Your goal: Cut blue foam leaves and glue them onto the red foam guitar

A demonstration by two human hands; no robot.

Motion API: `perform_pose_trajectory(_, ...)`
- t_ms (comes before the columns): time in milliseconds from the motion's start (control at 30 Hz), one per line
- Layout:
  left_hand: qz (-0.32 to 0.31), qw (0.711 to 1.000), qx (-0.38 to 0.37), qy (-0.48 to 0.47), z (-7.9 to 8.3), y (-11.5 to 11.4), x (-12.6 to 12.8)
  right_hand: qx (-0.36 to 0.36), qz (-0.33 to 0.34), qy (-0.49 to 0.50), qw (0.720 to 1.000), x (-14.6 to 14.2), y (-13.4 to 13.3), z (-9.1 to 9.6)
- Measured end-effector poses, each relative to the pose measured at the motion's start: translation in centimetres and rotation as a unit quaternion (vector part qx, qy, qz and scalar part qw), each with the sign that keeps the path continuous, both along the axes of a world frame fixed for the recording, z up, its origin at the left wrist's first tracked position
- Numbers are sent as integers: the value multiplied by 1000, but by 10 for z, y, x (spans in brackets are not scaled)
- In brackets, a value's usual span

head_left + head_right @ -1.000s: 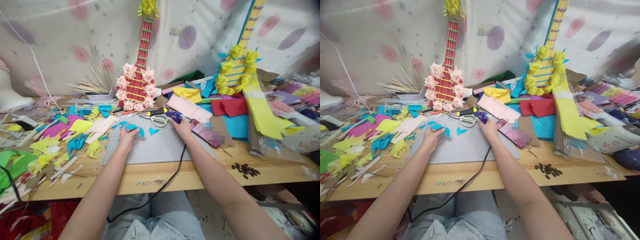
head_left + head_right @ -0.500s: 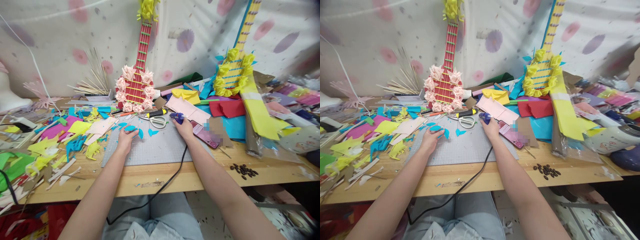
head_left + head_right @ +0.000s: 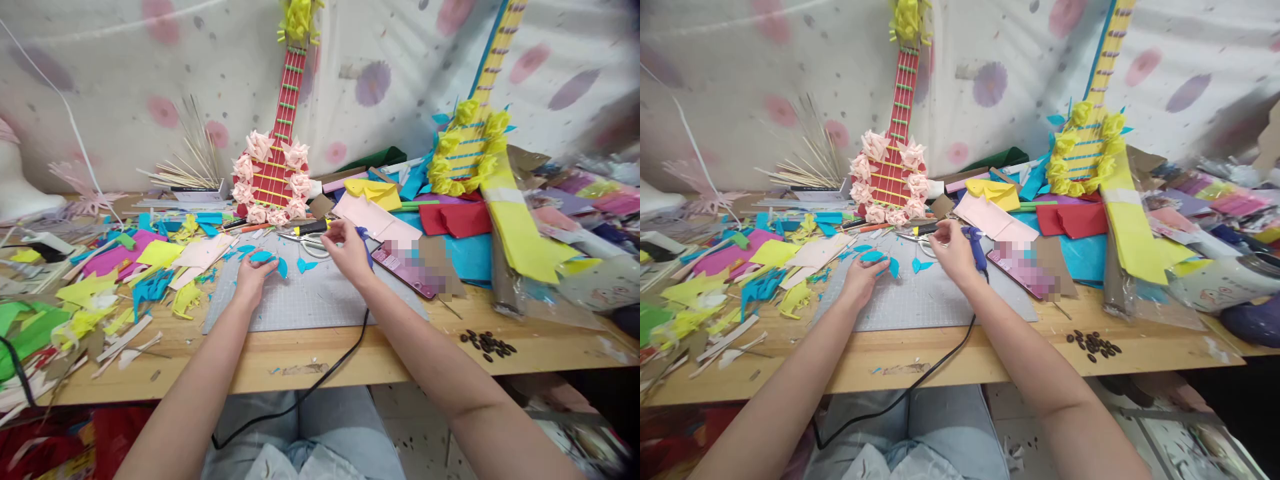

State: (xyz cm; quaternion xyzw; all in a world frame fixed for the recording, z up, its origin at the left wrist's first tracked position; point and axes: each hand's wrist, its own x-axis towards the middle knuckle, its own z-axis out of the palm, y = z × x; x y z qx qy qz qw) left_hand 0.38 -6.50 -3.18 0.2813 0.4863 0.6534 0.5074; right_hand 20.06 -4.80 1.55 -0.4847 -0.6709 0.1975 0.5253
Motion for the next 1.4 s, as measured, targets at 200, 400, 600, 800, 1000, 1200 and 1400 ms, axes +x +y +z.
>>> perform_pose_trajectory(200, -5, 1000, 3, 0, 0, -1, 1, -96, 101, 24, 990, -50, 3, -17)
perform_pose_trajectory(400, -4, 1000, 0, 0, 3, -2, 2, -292, 191, 218, 912, -68, 11, -43)
perform_pose_trajectory(600, -25, 999, -6, 27, 4, -3, 2, -325, 193, 297, 877, -68, 6, -45)
perform_pose_trajectory(800, -45, 999, 6, 22, 6, -5, 2, -319, 186, 307, 877, -70, 7, -48)
perform_pose_trajectory(1000, -26, 998, 7, 60, 1, -3, 2, -318, 176, 319, 875, -70, 8, -49)
perform_pose_trajectory(1200, -25, 997, 12, 68, -1, -1, 1, -304, 172, 311, 884, -70, 7, -48)
perform_pose_trajectory(1400, -31, 996, -3, 83, 2, -3, 1, -299, 184, 308, 884, -70, 7, -47)
